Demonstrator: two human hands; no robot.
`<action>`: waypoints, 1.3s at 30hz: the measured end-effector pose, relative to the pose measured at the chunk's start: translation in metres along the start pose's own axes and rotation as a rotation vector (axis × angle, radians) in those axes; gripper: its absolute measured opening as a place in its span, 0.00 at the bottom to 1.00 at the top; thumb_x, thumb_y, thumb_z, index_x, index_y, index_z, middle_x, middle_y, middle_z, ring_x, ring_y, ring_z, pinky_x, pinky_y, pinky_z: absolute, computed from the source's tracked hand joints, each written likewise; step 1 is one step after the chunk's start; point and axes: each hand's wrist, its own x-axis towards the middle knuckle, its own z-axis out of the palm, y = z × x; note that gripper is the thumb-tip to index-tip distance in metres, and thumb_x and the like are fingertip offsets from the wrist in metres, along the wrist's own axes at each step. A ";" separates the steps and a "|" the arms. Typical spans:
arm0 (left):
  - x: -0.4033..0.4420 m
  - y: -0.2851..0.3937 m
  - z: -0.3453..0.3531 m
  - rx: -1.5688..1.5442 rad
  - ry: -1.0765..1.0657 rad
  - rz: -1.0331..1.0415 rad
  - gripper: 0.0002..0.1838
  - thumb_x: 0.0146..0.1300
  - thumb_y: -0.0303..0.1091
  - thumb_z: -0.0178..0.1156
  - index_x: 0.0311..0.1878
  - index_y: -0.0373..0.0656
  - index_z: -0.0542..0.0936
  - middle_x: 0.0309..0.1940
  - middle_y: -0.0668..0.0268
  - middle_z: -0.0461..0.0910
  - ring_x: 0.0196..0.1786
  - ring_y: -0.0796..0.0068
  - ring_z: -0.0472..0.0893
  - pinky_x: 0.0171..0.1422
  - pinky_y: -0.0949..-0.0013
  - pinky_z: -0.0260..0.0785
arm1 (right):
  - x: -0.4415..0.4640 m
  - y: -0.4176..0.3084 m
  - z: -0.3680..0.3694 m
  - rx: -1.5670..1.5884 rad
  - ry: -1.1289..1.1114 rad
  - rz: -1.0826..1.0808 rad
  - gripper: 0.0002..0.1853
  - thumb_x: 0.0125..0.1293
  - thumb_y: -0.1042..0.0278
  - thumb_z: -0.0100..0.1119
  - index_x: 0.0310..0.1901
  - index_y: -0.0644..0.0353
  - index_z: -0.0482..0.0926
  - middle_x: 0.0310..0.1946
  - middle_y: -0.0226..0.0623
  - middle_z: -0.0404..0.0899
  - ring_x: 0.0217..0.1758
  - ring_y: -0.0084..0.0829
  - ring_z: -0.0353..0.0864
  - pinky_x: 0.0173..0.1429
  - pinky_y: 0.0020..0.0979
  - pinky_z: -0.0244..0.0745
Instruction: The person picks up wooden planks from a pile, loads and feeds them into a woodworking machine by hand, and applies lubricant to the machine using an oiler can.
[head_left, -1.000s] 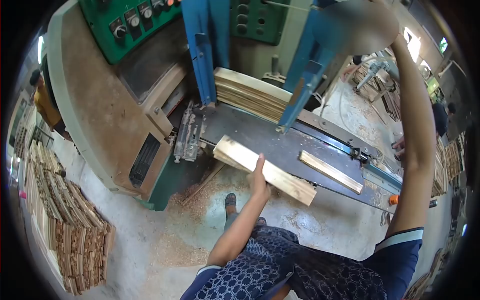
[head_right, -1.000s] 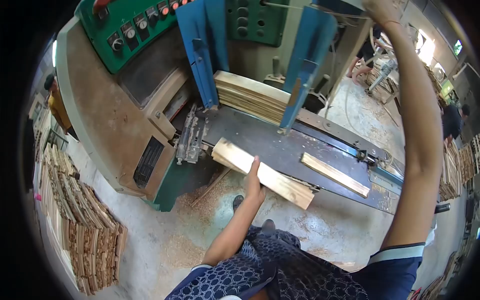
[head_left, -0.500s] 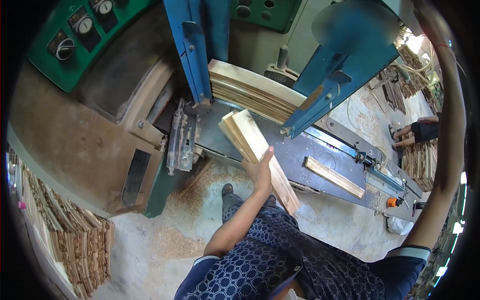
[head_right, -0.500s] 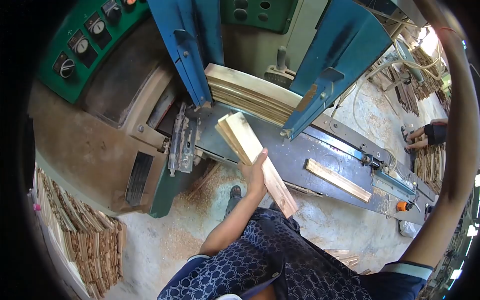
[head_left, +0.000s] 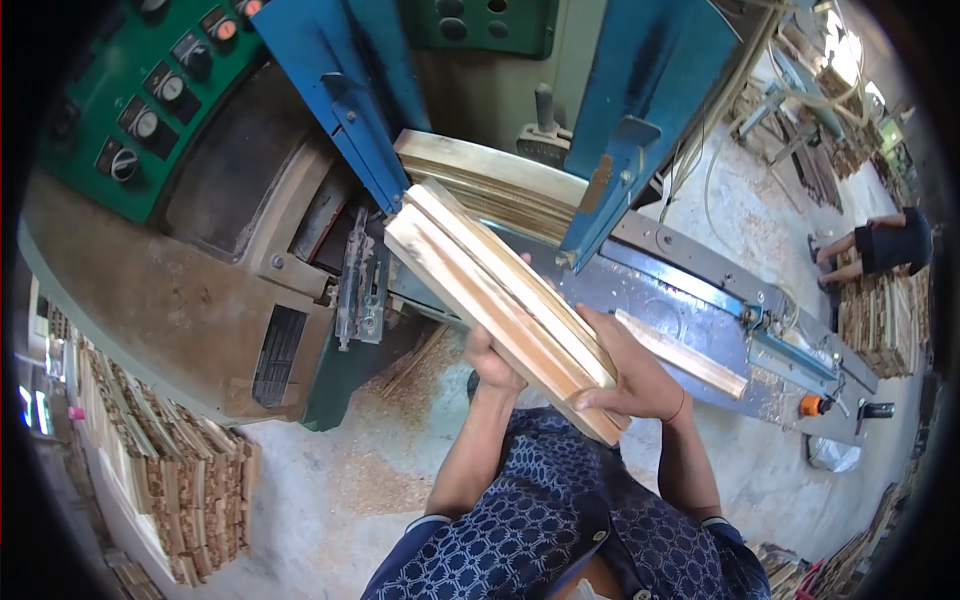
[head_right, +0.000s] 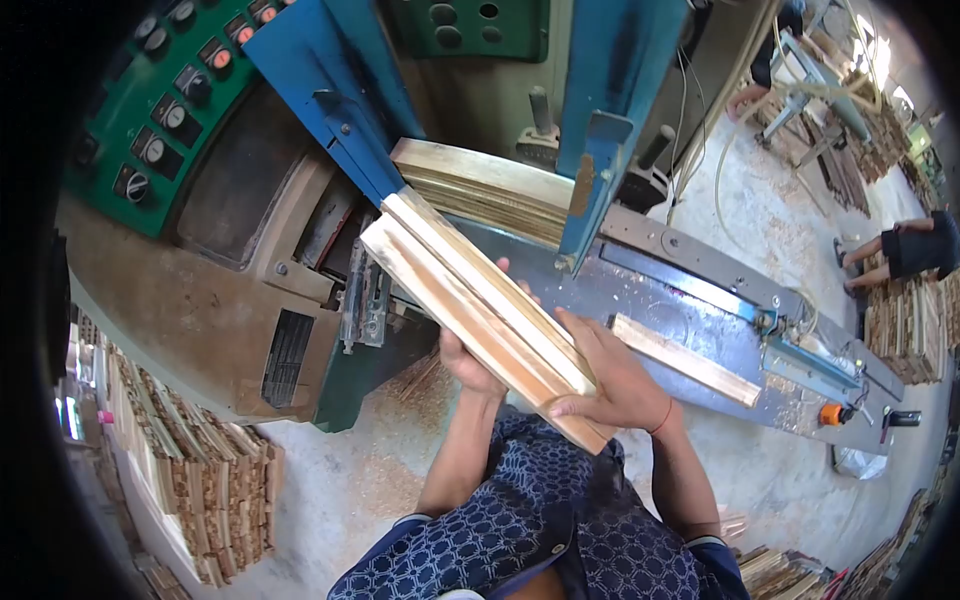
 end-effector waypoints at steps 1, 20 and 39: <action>0.002 0.000 0.001 -0.086 -0.023 0.007 0.60 0.54 0.72 0.69 0.79 0.38 0.59 0.57 0.52 0.74 0.61 0.54 0.78 0.69 0.49 0.75 | -0.007 0.000 0.005 0.021 0.009 0.012 0.66 0.52 0.31 0.76 0.79 0.69 0.53 0.70 0.59 0.69 0.72 0.56 0.71 0.75 0.46 0.66; 0.008 0.034 0.051 0.556 0.210 -0.232 0.29 0.76 0.43 0.61 0.68 0.41 0.59 0.59 0.52 0.70 0.66 0.65 0.72 0.73 0.58 0.65 | 0.025 0.031 0.044 0.906 0.175 0.164 0.60 0.46 0.60 0.80 0.80 0.65 0.55 0.73 0.43 0.66 0.78 0.35 0.64 0.81 0.36 0.56; -0.004 0.015 0.000 0.757 0.278 0.144 0.43 0.69 0.43 0.69 0.74 0.40 0.51 0.57 0.42 0.75 0.60 0.58 0.81 0.65 0.58 0.75 | 0.046 0.007 0.054 0.934 0.093 0.324 0.55 0.49 0.69 0.75 0.79 0.66 0.57 0.70 0.40 0.71 0.74 0.33 0.70 0.78 0.34 0.62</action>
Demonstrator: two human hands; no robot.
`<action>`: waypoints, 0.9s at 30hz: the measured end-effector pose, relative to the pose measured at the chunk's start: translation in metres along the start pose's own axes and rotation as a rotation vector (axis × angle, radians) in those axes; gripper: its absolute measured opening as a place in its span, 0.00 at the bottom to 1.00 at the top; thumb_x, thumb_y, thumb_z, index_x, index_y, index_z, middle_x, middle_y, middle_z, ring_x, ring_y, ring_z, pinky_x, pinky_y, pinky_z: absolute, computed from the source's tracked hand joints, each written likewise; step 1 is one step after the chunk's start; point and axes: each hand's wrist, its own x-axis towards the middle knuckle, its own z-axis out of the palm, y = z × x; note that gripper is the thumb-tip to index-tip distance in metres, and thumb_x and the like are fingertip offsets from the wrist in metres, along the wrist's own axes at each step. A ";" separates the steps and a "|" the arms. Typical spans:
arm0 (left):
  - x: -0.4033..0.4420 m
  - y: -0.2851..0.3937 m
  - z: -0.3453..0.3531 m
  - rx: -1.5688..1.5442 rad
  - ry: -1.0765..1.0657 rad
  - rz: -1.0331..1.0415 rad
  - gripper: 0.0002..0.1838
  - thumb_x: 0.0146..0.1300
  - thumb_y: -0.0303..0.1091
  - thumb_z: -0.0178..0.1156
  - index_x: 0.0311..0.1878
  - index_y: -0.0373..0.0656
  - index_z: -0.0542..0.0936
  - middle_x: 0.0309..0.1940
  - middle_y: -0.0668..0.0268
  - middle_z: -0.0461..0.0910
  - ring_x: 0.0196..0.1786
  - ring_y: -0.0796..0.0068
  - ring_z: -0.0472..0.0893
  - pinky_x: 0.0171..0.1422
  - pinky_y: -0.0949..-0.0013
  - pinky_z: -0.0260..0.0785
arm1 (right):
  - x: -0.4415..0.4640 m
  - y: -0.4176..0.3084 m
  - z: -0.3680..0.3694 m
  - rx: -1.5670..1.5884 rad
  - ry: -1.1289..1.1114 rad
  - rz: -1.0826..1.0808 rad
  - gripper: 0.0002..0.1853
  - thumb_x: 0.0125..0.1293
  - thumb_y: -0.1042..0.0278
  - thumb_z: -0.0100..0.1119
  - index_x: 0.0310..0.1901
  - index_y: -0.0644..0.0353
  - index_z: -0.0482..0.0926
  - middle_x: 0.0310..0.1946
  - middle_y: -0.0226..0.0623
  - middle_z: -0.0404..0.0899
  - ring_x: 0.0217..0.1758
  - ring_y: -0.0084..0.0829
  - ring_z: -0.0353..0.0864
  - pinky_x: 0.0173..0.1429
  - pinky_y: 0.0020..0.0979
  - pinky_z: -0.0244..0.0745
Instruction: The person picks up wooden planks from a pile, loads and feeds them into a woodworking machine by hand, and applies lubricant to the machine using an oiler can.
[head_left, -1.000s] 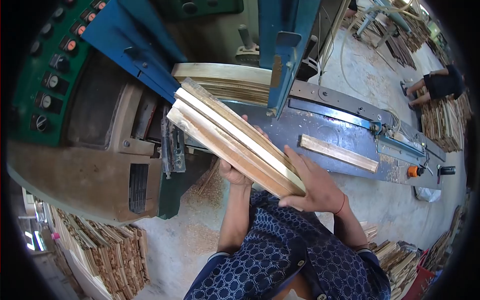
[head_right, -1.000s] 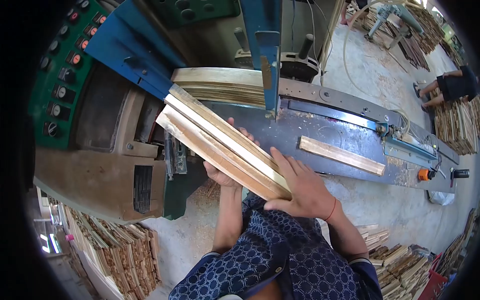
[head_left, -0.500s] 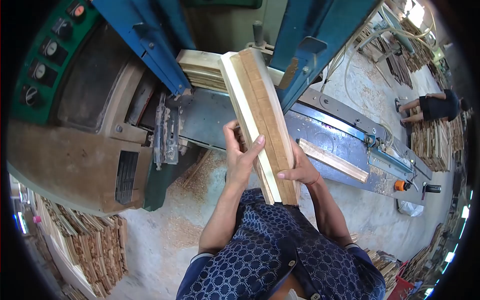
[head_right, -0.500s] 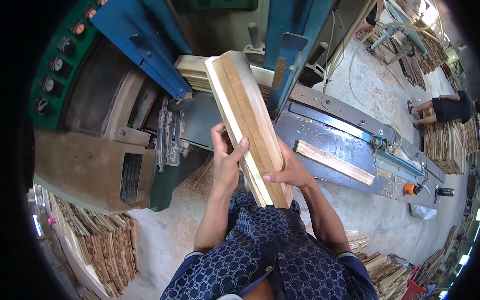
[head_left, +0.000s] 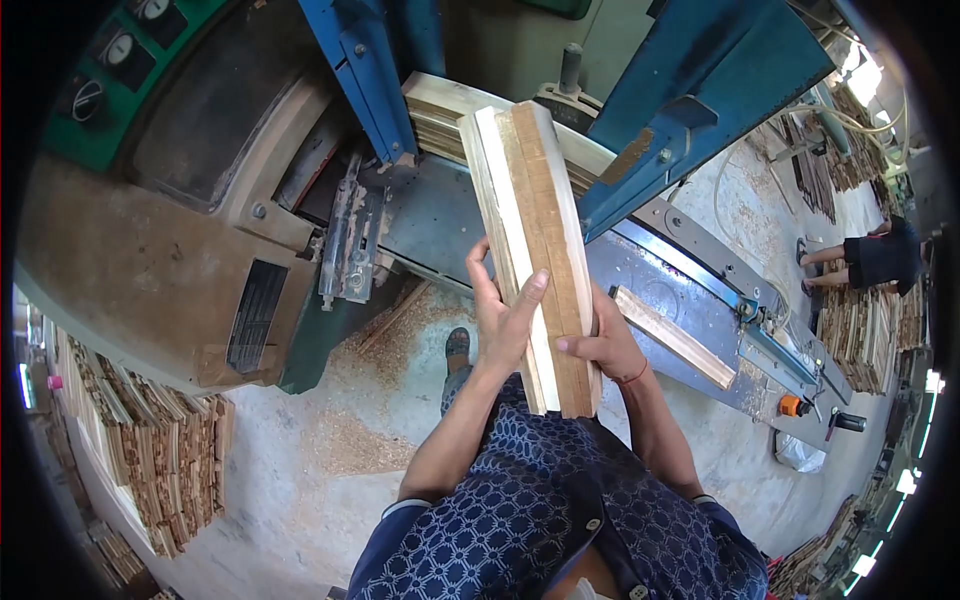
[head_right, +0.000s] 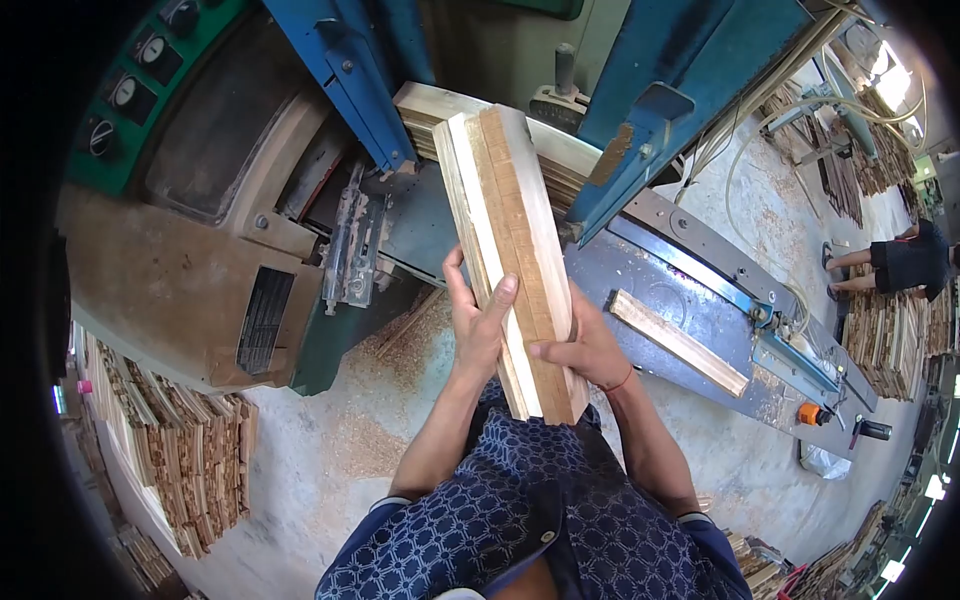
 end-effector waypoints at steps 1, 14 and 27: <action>0.001 0.001 -0.001 -0.030 0.006 -0.026 0.43 0.69 0.42 0.69 0.74 0.40 0.51 0.55 0.43 0.77 0.60 0.59 0.81 0.65 0.59 0.75 | 0.000 -0.002 0.003 -0.002 -0.004 -0.003 0.55 0.49 0.69 0.75 0.79 0.66 0.57 0.70 0.40 0.71 0.74 0.33 0.70 0.78 0.34 0.62; 0.029 0.012 -0.072 -1.251 -0.402 -0.338 0.43 0.64 0.49 0.63 0.75 0.34 0.60 0.48 0.59 0.73 0.43 0.68 0.78 0.45 0.62 0.78 | -0.044 0.010 -0.049 -0.355 0.299 -0.294 0.52 0.38 0.62 0.79 0.70 0.65 0.68 0.56 0.41 0.77 0.61 0.37 0.76 0.68 0.36 0.69; 0.049 0.020 -0.072 -1.407 -0.809 -0.916 0.43 0.76 0.50 0.59 0.80 0.37 0.50 0.50 0.59 0.68 0.46 0.67 0.75 0.44 0.59 0.77 | -0.071 -0.009 -0.057 -0.577 0.182 -0.304 0.46 0.43 0.59 0.76 0.68 0.59 0.70 0.41 0.50 0.83 0.43 0.48 0.87 0.49 0.39 0.79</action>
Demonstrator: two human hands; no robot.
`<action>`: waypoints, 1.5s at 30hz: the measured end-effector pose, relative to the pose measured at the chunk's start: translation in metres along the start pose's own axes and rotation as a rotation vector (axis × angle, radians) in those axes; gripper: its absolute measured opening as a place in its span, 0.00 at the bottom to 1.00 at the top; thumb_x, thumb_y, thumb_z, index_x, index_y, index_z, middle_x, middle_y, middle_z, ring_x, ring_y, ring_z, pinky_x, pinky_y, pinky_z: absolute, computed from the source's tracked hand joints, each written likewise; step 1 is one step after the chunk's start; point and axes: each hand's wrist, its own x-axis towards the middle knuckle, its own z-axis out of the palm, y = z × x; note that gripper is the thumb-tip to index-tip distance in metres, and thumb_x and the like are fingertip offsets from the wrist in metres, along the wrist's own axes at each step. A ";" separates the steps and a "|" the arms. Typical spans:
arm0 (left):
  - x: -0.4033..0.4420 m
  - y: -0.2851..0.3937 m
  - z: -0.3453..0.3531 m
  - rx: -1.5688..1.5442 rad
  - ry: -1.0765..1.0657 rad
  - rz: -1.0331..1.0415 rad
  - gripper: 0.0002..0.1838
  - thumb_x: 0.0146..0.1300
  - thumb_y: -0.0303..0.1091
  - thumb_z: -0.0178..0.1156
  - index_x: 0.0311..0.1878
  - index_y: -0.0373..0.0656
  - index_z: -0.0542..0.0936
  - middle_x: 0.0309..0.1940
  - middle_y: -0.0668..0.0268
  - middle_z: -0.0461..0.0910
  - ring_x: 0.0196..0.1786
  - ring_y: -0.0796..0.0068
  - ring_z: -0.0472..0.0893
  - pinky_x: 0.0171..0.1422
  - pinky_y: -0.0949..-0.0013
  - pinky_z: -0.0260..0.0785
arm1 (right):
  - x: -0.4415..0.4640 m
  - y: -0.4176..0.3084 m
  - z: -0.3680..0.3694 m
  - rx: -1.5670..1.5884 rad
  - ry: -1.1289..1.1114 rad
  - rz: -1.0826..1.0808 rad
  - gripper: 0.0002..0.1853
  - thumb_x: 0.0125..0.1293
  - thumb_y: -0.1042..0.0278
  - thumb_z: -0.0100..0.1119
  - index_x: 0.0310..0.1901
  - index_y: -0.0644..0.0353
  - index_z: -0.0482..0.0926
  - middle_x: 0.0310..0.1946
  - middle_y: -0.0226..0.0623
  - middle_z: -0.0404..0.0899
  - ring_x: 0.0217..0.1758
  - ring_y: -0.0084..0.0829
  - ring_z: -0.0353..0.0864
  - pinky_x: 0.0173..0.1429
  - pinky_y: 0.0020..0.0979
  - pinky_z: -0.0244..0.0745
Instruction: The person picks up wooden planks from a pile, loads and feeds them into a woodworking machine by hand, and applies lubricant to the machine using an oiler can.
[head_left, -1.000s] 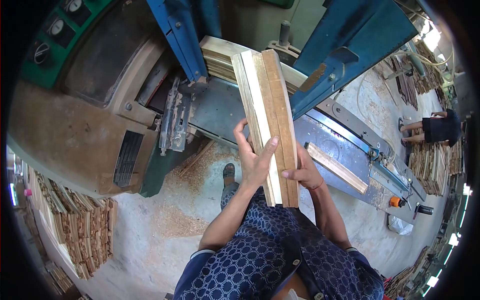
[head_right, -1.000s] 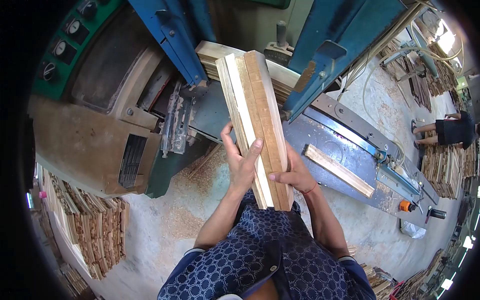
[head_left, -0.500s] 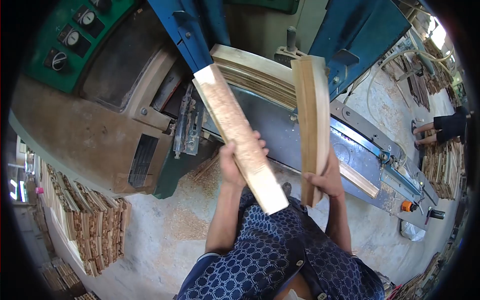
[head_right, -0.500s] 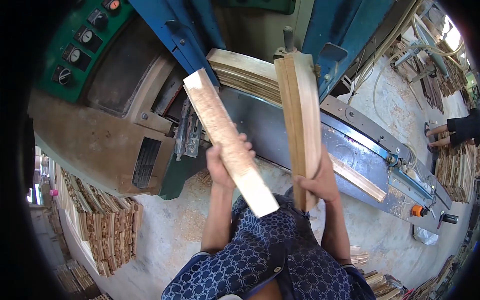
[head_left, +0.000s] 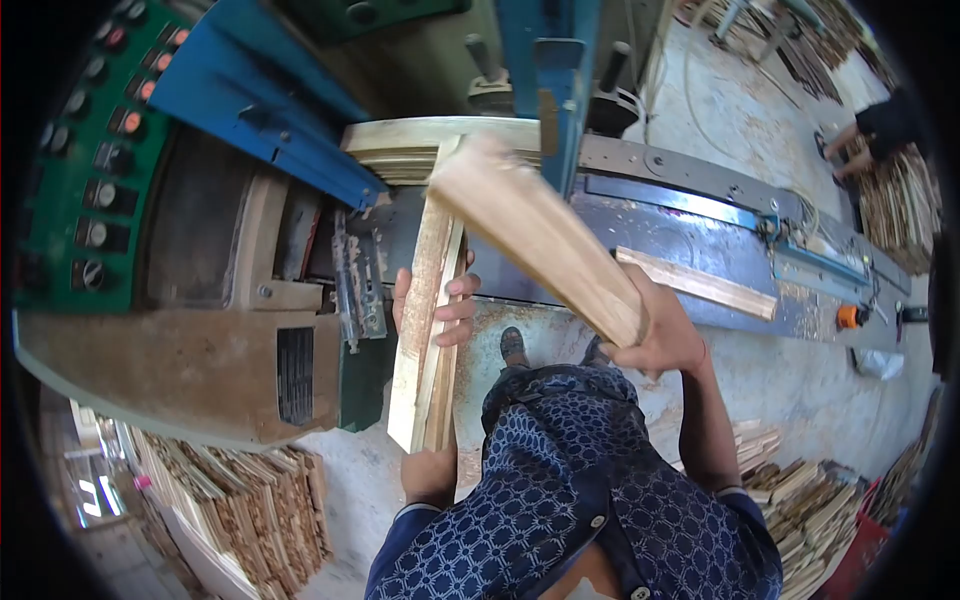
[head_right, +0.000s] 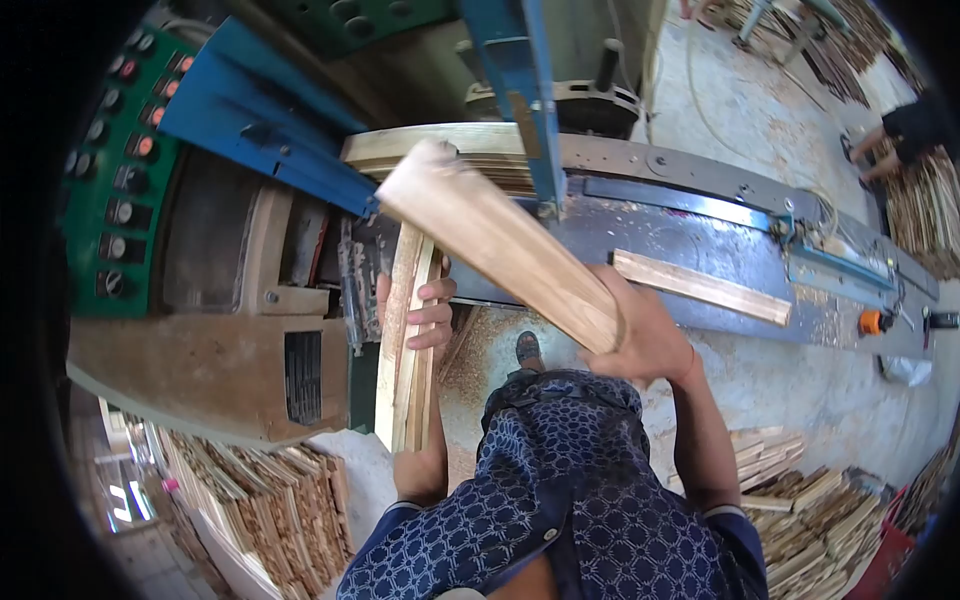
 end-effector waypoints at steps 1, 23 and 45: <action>-0.001 -0.004 0.001 -0.001 0.108 0.030 0.43 0.75 0.51 0.59 0.80 0.36 0.50 0.51 0.59 0.68 0.48 0.66 0.75 0.45 0.57 0.77 | 0.003 0.002 -0.001 0.000 0.022 0.010 0.46 0.43 0.59 0.76 0.68 0.59 0.70 0.41 0.50 0.83 0.43 0.48 0.87 0.49 0.39 0.79; -0.036 0.036 0.013 -0.092 0.213 -0.132 0.34 0.79 0.50 0.42 0.73 0.28 0.58 0.52 0.29 0.77 0.46 0.39 0.88 0.38 0.44 0.88 | 0.085 0.097 0.047 -0.646 -0.379 0.249 0.46 0.45 0.60 0.76 0.68 0.56 0.66 0.47 0.58 0.81 0.51 0.60 0.82 0.55 0.53 0.77; -0.022 0.018 0.032 1.131 0.376 -0.174 0.30 0.74 0.41 0.62 0.70 0.31 0.70 0.51 0.46 0.85 0.35 0.76 0.88 0.37 0.74 0.83 | 0.075 0.053 0.094 1.543 -0.036 -0.342 0.35 0.55 0.77 0.69 0.66 0.52 0.70 0.58 0.43 0.78 0.69 0.56 0.78 0.75 0.68 0.69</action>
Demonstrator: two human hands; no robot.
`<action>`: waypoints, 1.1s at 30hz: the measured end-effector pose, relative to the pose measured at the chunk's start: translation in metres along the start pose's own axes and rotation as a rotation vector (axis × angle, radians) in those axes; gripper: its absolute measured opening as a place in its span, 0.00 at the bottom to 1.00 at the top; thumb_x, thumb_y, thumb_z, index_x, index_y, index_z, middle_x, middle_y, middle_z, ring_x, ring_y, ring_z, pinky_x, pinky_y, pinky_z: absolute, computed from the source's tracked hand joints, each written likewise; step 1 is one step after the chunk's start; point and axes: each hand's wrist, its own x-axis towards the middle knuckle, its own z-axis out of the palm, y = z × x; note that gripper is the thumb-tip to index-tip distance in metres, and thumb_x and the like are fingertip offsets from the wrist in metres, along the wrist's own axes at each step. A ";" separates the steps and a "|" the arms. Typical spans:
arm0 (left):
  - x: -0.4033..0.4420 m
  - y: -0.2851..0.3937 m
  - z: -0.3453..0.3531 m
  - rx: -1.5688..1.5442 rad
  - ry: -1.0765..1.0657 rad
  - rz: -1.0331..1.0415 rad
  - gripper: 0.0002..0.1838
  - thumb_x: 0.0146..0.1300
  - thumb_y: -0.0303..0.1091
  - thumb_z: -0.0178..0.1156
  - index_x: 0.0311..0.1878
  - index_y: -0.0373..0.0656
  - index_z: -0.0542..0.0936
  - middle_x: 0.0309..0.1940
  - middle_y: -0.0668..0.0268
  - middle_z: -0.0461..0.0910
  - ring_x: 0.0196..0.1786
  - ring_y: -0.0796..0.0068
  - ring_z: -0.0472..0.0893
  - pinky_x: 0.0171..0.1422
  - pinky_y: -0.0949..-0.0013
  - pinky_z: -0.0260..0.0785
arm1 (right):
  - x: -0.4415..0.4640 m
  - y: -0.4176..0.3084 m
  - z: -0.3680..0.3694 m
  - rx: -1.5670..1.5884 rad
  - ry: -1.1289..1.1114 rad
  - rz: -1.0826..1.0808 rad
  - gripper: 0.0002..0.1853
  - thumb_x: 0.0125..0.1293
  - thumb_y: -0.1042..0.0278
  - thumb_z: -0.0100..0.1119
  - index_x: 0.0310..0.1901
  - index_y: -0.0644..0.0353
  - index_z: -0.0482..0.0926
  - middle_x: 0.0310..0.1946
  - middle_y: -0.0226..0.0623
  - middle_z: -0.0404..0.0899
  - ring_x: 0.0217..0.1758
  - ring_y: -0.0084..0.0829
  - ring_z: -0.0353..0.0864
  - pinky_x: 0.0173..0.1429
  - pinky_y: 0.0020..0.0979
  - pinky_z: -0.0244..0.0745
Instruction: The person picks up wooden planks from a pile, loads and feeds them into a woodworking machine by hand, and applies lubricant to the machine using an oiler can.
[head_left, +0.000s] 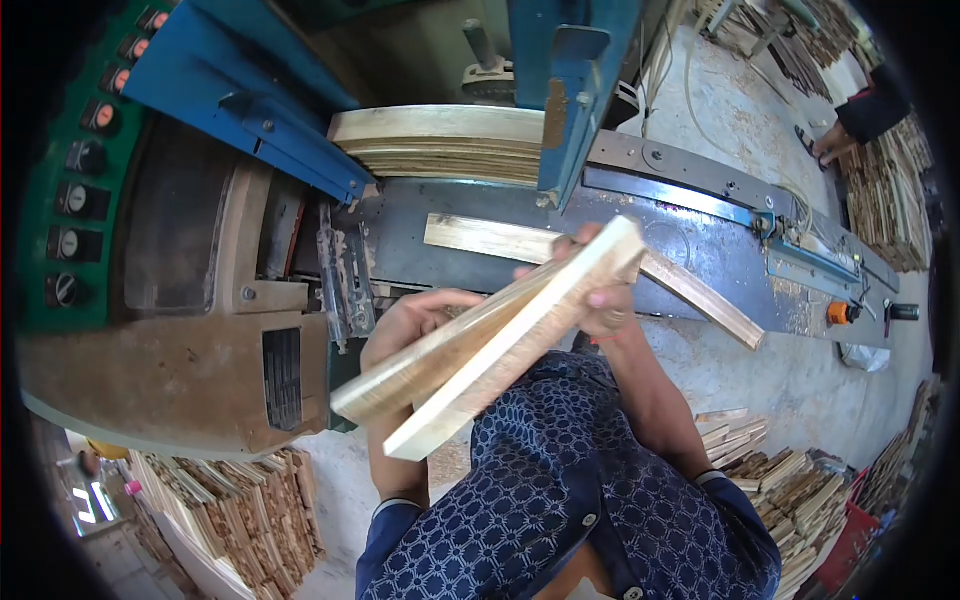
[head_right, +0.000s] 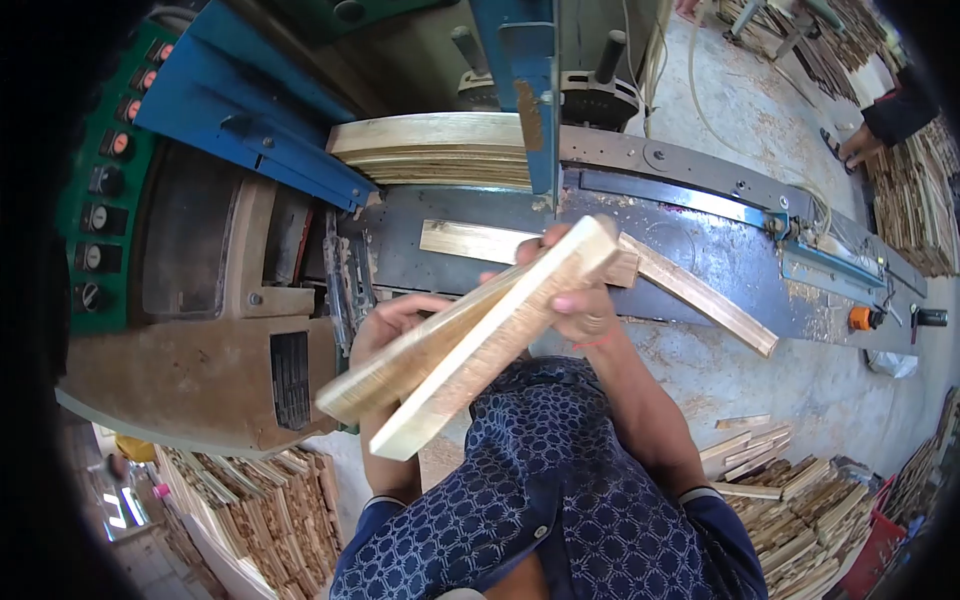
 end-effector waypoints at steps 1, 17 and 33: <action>-0.005 -0.020 -0.013 -0.110 -0.132 0.259 0.29 0.75 0.41 0.61 0.71 0.31 0.70 0.55 0.41 0.82 0.35 0.71 0.89 0.38 0.71 0.86 | 0.000 -0.006 0.000 0.000 -0.001 -0.036 0.35 0.54 0.78 0.67 0.65 0.48 0.71 0.59 0.37 0.77 0.73 0.59 0.73 0.75 0.71 0.69; -0.032 -0.099 0.009 -0.991 -0.278 0.402 0.78 0.47 0.78 0.71 0.81 0.24 0.42 0.73 0.14 0.46 0.69 0.11 0.63 0.65 0.33 0.75 | 0.004 -0.021 -0.016 0.132 -0.049 -0.091 0.37 0.41 0.78 0.65 0.60 0.46 0.76 0.49 0.33 0.82 0.64 0.58 0.79 0.79 0.67 0.62; 0.031 -0.039 0.045 -0.089 0.631 0.864 0.44 0.67 0.34 0.69 0.80 0.38 0.55 0.72 0.53 0.66 0.75 0.54 0.69 0.81 0.45 0.59 | 0.029 -0.004 0.040 -0.022 0.017 -0.106 0.48 0.47 0.78 0.67 0.76 0.52 0.66 0.72 0.40 0.73 0.77 0.56 0.68 0.81 0.65 0.56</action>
